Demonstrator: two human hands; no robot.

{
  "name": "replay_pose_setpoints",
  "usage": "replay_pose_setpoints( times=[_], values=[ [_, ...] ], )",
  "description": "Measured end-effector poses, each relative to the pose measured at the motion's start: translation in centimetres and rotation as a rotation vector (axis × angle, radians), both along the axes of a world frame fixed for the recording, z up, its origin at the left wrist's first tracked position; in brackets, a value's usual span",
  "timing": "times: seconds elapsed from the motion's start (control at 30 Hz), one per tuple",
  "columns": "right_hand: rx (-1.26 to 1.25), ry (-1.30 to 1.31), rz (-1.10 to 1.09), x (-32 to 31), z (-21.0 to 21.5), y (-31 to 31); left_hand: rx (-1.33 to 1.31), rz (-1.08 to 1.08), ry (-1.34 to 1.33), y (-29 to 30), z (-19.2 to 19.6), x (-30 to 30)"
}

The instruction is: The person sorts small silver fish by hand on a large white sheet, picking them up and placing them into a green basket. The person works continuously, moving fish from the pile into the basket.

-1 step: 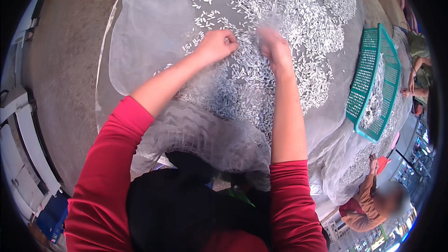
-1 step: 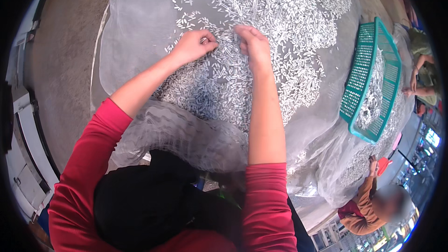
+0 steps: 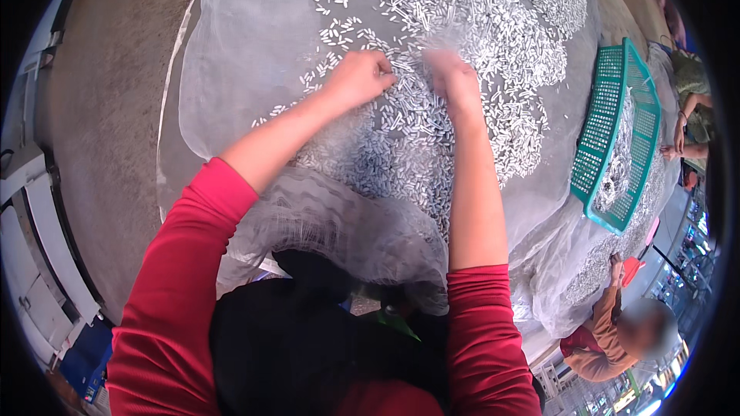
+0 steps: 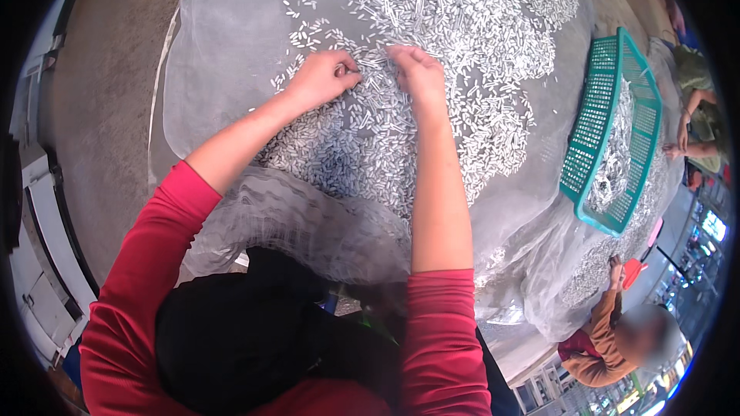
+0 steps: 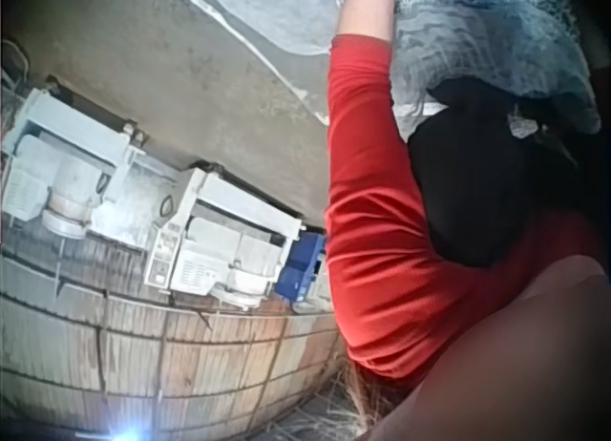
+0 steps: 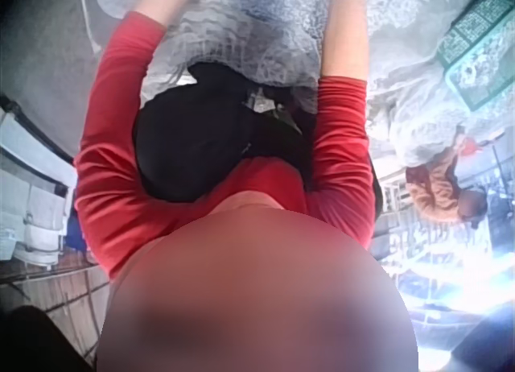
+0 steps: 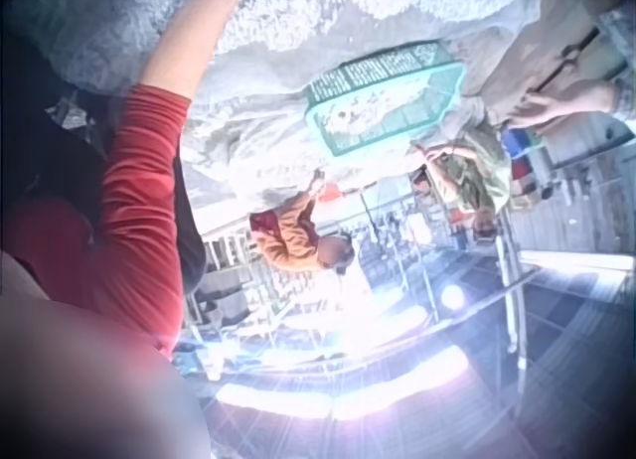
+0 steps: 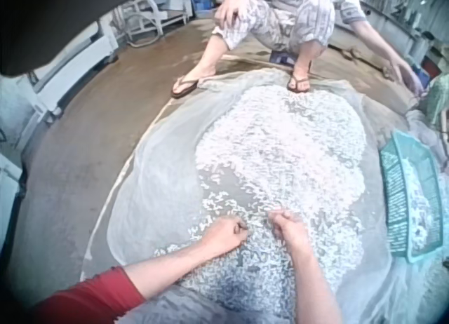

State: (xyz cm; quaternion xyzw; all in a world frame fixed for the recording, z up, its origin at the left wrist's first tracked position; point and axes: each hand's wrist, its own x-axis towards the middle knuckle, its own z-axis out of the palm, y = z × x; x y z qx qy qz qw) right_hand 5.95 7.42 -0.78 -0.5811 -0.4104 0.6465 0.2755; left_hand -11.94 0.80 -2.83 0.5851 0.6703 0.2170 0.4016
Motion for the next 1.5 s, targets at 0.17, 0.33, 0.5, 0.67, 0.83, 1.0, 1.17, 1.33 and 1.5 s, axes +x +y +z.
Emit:
replay_pose_setpoints(
  times=[0.17,0.33,0.5,0.67,0.83,1.0,1.17,1.33,1.5],
  values=[
    [-0.095,0.238,-0.106,1.2,0.0,0.8,0.189,-0.133,0.182,0.2,0.0,0.8],
    [-0.01,0.054,0.17,0.1,-0.7,1.5,0.038,-0.248,0.216,0.5,0.4,0.7],
    [0.56,-0.729,0.678,-2.4,-1.2,1.7,-0.138,-0.154,-0.174,1.4,0.6,-1.8],
    [0.594,-0.907,0.829,-3.6,-0.9,1.5,-0.434,0.031,-0.463,1.4,0.9,-4.6],
    [0.497,-0.857,0.752,-2.4,-0.7,1.8,-0.494,0.156,-0.67,1.0,1.3,-5.1],
    [0.568,-0.941,0.861,-2.5,-0.4,1.5,-0.52,0.237,-0.907,1.1,1.4,-5.0],
    [0.618,-0.932,0.84,-2.7,-0.3,0.9,-0.556,0.244,-1.174,1.0,1.3,-5.2],
    [0.632,-0.743,0.726,-1.7,0.1,0.7,-0.526,0.141,-1.353,0.8,0.9,-5.5],
    [0.732,-0.966,0.984,-3.6,-0.1,0.8,-0.49,0.116,-1.199,1.1,1.2,-5.7]
  ],
)
